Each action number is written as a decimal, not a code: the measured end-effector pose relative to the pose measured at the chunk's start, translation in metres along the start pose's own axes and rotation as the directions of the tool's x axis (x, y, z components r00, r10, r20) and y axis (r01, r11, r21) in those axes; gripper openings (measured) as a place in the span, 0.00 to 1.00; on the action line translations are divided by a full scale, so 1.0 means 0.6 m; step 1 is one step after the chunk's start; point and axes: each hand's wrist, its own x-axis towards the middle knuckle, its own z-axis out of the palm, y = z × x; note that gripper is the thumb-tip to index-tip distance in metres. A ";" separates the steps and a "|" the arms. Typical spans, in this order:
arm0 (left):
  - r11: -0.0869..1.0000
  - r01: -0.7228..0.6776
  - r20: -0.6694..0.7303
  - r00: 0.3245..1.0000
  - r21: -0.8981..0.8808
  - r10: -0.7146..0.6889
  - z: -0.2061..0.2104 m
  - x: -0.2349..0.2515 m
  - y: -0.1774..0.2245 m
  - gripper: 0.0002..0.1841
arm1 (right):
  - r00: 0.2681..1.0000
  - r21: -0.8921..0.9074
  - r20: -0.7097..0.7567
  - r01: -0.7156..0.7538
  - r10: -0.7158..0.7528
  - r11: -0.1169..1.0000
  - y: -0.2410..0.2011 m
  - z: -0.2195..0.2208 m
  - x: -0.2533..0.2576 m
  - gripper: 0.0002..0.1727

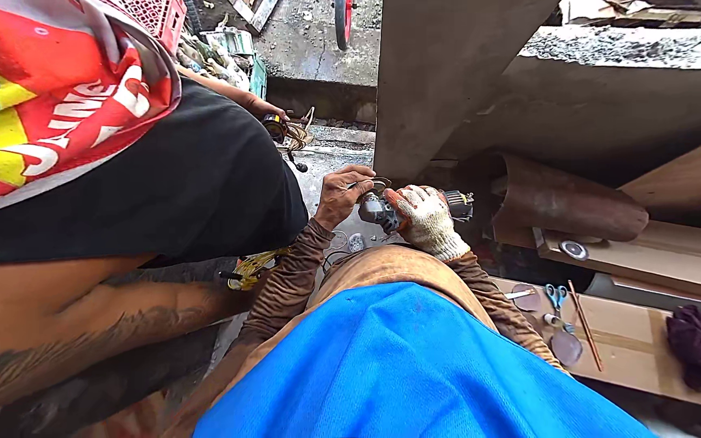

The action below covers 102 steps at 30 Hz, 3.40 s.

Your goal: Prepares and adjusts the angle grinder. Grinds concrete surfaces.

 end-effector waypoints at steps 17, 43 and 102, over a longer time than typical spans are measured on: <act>0.991 0.101 0.025 0.995 -0.083 -0.099 -0.047 -0.012 0.016 0.10 | 0.939 0.450 0.034 -0.321 0.343 0.833 0.004 0.003 0.001 0.48; 0.940 0.077 0.104 0.994 -0.331 -0.045 -0.006 0.066 0.060 0.12 | 0.871 0.627 0.067 -0.416 0.487 0.659 0.001 -0.037 -0.010 0.55; 0.944 0.294 -0.091 0.947 -0.153 -0.309 0.013 -0.023 -0.036 0.09 | 0.878 0.454 0.247 -0.478 0.410 0.752 0.001 0.010 0.004 0.50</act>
